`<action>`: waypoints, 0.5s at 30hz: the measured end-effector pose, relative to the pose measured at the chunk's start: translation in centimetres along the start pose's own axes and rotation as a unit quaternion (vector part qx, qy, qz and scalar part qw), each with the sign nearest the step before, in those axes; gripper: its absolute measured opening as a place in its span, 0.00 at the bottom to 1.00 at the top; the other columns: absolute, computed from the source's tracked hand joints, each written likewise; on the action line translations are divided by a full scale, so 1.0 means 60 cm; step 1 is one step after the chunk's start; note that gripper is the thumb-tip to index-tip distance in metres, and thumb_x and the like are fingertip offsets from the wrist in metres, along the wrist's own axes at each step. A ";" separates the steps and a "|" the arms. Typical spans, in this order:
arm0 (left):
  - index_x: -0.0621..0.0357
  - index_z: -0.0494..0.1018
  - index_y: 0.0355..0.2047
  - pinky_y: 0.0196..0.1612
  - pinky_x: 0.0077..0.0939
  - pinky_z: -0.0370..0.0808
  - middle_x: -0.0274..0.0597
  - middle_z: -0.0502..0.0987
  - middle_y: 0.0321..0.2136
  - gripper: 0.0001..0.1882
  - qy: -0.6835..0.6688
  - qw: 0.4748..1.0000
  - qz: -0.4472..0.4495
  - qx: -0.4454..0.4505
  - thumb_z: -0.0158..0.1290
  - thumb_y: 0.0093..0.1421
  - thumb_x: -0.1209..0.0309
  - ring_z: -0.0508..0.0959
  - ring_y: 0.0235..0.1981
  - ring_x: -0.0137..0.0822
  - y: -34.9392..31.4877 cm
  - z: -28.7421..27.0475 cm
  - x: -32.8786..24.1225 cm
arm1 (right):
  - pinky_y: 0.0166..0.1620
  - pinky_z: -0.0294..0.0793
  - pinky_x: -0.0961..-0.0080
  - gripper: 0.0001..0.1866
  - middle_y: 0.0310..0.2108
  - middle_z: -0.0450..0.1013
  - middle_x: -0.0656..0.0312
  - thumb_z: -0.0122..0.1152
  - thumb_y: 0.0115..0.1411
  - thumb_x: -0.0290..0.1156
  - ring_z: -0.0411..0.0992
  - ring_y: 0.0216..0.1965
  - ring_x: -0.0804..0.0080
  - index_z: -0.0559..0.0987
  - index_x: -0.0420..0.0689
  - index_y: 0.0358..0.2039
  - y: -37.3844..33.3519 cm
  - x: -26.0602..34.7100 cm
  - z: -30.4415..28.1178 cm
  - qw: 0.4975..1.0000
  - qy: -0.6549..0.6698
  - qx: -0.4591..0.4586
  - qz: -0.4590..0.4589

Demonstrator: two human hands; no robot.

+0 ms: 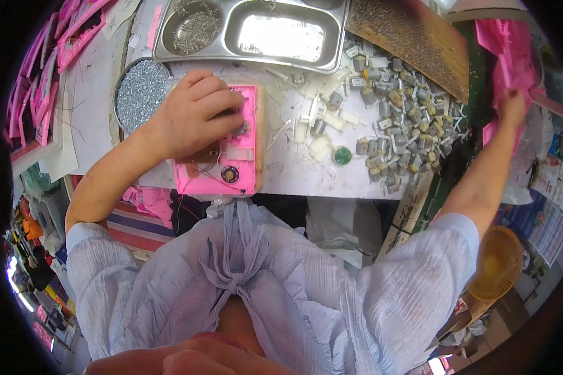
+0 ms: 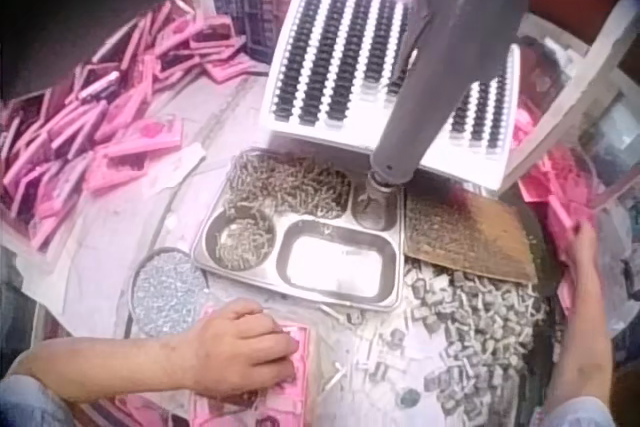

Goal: Assembling electronic components into a pink toy housing, including soldering and driving screws.

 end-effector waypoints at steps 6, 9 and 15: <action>0.53 0.78 0.31 0.50 0.35 0.72 0.37 0.77 0.44 0.09 0.020 1.000 -0.003 -0.023 0.57 0.49 0.68 0.76 0.44 0.38 -0.005 -0.005 -0.008 | 0.52 0.76 0.61 0.22 0.45 0.83 0.59 0.64 0.55 0.51 0.80 0.49 0.55 0.85 0.55 0.47 0.085 -0.040 -0.220 0.976 -0.030 -0.208 0.053; 0.54 0.81 0.40 0.51 0.35 0.72 0.40 0.77 0.47 0.14 0.001 0.996 -0.049 -0.074 0.61 0.51 0.70 0.76 0.46 0.41 -0.006 -0.031 -0.007 | 0.50 0.77 0.69 0.19 0.42 0.82 0.62 0.65 0.59 0.44 0.80 0.45 0.64 0.84 0.51 0.48 -0.050 0.086 -0.423 0.962 0.159 -0.221 -0.013; 0.55 0.74 0.59 0.53 0.32 0.73 0.46 0.73 0.58 0.32 -0.152 0.949 -0.194 -0.197 0.65 0.52 0.72 0.76 0.52 0.40 -0.023 -0.143 -0.024 | 0.50 0.77 0.73 0.14 0.41 0.80 0.57 0.63 0.61 0.21 0.78 0.45 0.67 0.81 0.35 0.48 -0.431 0.534 -0.645 0.812 0.535 0.045 -0.231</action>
Point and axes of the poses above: each hand's wrist, its own y-axis towards the middle knuckle, its own z-axis out of the palm, x = y × z, the point moved 3 cm from there along y, towards the middle knuckle
